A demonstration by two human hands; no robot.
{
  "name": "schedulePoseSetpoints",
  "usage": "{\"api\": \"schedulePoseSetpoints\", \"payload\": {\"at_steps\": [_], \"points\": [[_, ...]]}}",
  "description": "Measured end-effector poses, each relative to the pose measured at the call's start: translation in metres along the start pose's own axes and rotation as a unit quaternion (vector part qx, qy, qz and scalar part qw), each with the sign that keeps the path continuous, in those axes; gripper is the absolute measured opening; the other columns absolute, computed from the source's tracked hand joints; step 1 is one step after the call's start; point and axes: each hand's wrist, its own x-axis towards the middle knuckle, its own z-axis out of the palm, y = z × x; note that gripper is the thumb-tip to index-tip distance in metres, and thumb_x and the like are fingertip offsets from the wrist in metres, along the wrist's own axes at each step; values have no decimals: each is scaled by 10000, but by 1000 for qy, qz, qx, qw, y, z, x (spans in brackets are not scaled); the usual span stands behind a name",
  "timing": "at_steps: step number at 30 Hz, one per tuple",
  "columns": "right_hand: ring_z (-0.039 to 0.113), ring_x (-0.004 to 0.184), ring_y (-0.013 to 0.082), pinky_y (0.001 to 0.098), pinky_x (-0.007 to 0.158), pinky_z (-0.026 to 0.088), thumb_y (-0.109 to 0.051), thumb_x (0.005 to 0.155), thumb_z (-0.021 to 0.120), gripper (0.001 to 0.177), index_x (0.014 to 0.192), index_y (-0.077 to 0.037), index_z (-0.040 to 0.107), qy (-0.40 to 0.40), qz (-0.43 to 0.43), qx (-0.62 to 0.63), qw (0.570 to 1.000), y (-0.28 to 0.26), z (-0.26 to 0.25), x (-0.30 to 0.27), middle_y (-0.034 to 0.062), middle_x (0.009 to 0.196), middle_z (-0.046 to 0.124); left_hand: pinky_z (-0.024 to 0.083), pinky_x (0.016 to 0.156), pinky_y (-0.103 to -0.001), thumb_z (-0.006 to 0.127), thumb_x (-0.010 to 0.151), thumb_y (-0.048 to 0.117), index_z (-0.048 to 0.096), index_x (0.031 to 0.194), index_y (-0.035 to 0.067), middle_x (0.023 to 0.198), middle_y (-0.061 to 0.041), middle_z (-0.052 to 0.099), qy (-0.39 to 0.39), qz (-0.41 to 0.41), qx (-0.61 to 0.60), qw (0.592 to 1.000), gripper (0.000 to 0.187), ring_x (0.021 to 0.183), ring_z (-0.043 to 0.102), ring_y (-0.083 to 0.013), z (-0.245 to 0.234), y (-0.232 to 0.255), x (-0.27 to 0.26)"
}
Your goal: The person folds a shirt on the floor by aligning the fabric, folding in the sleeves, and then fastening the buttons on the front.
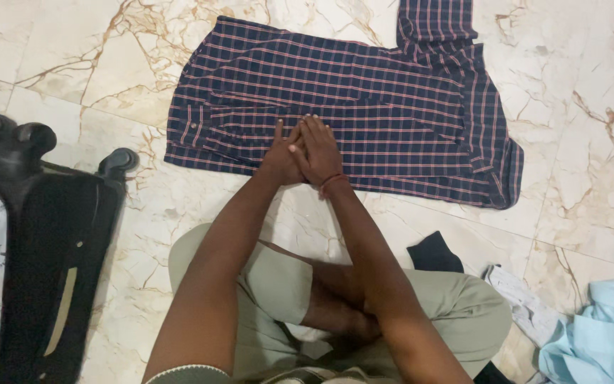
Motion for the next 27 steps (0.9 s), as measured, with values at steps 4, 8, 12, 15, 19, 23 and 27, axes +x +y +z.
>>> {"api": "schedulePoseSetpoints", "payload": {"at_steps": [4, 8, 12, 15, 19, 23, 27], "points": [[338, 1522, 391, 525, 1261, 221, -479, 1034, 489, 704, 1524, 25, 439, -11, 7, -67, 998, 27, -18, -4, 254, 1601, 402, 34, 1179, -720, 457, 917, 726, 189, 1635, 155, 1710, -126, 123, 59, 0, -7, 998, 956, 1578, 49, -310, 24, -6, 4], [285, 1536, 370, 521, 1262, 182, -530, 1037, 466, 740, 1522, 27, 419, -28, 42, -175, 983, 60, -37, -10, 244, 1621, 363, 15, 1207, -695, 343, 925, 796, 164, 1642, 156, 1726, -108, 52, 62, -18, -3, 998, 978, 1587, 10, -294, 32, -35, 4], [253, 1532, 369, 516, 1251, 176, -546, 1025, 473, 773, 1541, 26, 404, -14, 80, -209, 974, 89, -53, -19, 231, 1628, 336, -1, 1202, -706, 268, 930, 776, 85, 1650, 219, 1728, -45, -39, -10, -93, 15, 995, 928, 1586, -46, -268, 19, -72, -15], [244, 1549, 356, 509, 1274, 169, -547, 1020, 483, 782, 1550, 20, 395, -10, 83, -221, 972, 105, -61, -27, 216, 1646, 325, -4, 1192, -698, 282, 914, 788, 33, 1648, 225, 1724, -59, -69, -51, -112, 31, 992, 957, 1575, -75, -283, 10, -79, -21], [229, 1541, 377, 533, 1246, 146, -552, 1031, 486, 799, 1565, 32, 373, 4, 134, -217, 967, 125, -77, -45, 249, 1643, 301, 7, 1191, -712, 280, 921, 801, 29, 1643, 215, 1724, -62, -85, -59, -103, 31, 993, 963, 1582, -105, -287, 11, -81, -22], [239, 1551, 399, 548, 1259, 162, -543, 1019, 496, 815, 1568, 47, 375, 38, 175, -223, 958, 147, -107, -70, 259, 1649, 318, 29, 1166, -755, 333, 841, 886, 13, 1650, 211, 1721, -109, -108, -68, -136, 12, 988, 1101, 1573, -118, -329, 7, -85, -20], [239, 1547, 416, 555, 1251, 167, -525, 1044, 494, 779, 1559, 49, 381, 43, 190, -228, 954, 161, -130, -96, 270, 1645, 322, 34, 1153, -771, 467, 716, 946, 0, 1651, 228, 1712, -158, -139, -74, -197, -33, 977, 1268, 1564, -149, -398, 7, -93, -26]]}}
